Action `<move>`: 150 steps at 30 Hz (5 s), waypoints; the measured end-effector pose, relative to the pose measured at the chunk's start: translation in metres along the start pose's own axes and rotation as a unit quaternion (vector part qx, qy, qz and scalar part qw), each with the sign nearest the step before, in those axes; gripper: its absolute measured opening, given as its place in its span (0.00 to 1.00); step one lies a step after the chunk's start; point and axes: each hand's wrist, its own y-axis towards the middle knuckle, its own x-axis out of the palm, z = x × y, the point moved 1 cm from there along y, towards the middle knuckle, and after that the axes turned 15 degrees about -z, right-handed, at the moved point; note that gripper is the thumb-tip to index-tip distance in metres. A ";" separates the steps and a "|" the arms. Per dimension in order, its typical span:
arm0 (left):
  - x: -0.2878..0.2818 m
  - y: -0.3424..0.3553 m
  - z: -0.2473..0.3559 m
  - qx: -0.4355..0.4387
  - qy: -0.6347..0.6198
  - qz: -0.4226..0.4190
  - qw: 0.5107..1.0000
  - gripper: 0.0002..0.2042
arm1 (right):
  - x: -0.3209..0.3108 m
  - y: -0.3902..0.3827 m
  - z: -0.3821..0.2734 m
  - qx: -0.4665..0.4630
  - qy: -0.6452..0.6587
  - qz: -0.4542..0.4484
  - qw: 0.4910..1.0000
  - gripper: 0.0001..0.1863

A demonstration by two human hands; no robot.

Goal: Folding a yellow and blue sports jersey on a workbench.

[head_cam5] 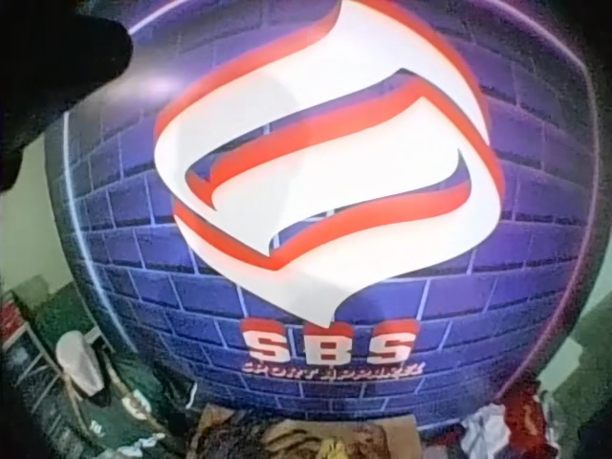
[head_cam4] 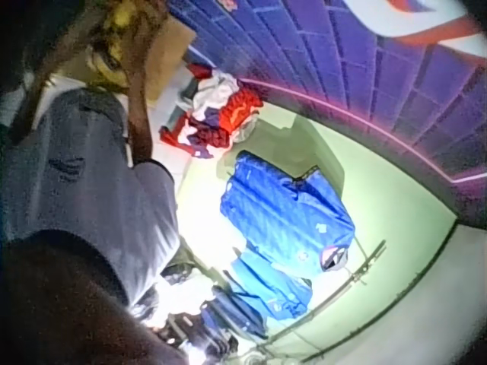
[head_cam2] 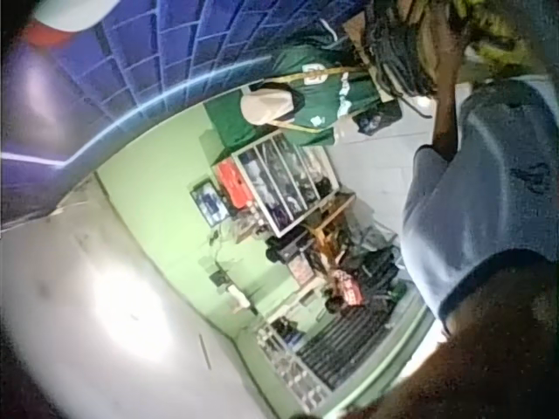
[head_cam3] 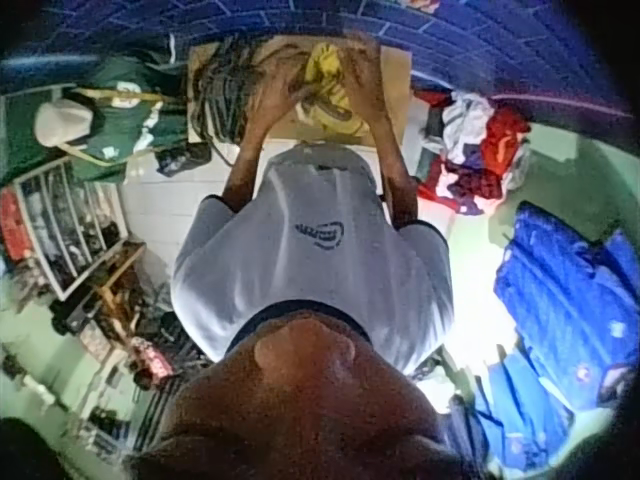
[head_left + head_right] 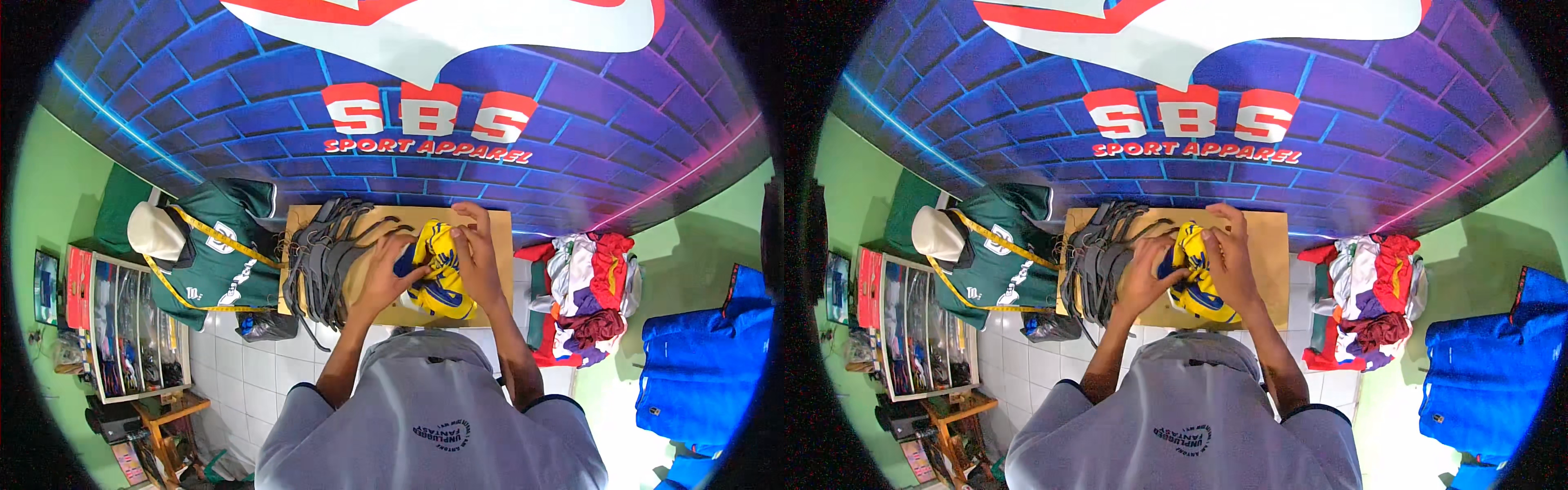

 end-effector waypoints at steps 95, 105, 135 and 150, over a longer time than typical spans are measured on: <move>-0.038 0.010 -0.045 -0.242 -0.148 0.143 0.948 0.13 | -0.035 -0.022 -0.007 -0.023 0.120 0.054 0.991 0.06; 0.006 -0.008 -0.049 -0.105 -0.089 0.208 0.969 0.24 | -0.038 0.008 -0.040 -0.045 0.093 0.056 0.993 0.07; 0.005 -0.030 -0.017 -0.213 -0.319 -0.070 0.921 0.12 | -0.067 0.019 0.084 0.041 -0.124 0.129 0.983 0.09; -0.035 -0.008 -0.002 -0.229 -0.469 0.072 0.850 0.15 | 0.016 -0.057 0.090 0.092 -0.136 -0.044 0.986 0.10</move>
